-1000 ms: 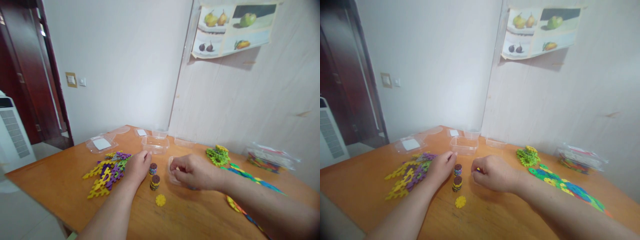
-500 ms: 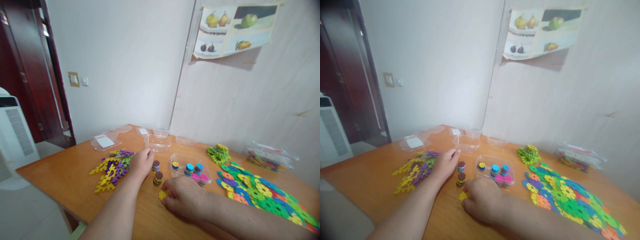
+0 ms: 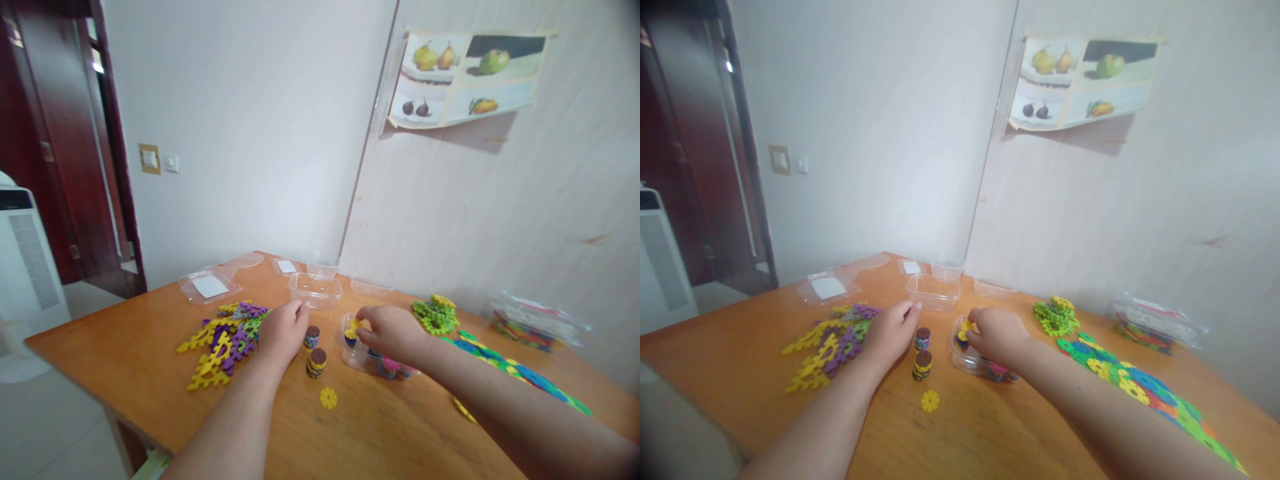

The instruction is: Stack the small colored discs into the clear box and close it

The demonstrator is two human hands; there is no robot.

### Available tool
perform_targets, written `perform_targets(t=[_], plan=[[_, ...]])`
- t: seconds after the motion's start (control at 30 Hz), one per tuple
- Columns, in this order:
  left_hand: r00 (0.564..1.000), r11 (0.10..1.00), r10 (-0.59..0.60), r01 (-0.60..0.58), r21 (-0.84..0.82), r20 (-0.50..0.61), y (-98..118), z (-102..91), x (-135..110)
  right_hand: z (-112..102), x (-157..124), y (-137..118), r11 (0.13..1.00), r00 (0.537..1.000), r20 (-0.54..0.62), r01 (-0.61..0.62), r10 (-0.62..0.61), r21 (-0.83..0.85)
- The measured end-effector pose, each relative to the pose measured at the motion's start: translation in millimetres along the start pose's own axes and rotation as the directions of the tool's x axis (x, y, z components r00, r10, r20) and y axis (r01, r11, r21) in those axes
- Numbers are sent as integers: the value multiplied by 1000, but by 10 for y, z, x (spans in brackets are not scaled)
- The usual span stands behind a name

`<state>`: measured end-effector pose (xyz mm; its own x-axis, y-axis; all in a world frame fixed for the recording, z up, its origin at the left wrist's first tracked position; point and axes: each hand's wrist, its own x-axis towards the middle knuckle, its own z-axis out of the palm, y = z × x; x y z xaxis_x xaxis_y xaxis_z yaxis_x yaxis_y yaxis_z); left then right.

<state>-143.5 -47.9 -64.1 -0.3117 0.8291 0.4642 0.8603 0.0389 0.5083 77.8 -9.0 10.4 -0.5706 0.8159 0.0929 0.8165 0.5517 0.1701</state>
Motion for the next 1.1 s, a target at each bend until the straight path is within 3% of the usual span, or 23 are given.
perform_targets(t=[0.33, 0.63, 0.87, 1.03, 1.1], plan=[[1000, 1000, 3, -3, 25, -4, -16, 27, -4, 94, 135, -53, 992, 995, 44, 97, -93, -86], [1000, 1000, 14, -14, 15, -21, -23, 31, 3, 164, 177, -14, 987, 993, 48, 109, -104, -115], [1000, 1000, 4, -4, 19, -2, 2, 5, 2, 78, 101, 35, 990, 993, 2, 117, -117, -82], [1000, 1000, 17, -17, 10, -19, -2, 18, 2, -109, -222, -144, 965, 970, -151, 212, -189, 151], [999, 1000, 22, -21, 13, -24, -2, 20, 3, -132, -390, -290, 930, 956, -137, 285, -258, 234]])
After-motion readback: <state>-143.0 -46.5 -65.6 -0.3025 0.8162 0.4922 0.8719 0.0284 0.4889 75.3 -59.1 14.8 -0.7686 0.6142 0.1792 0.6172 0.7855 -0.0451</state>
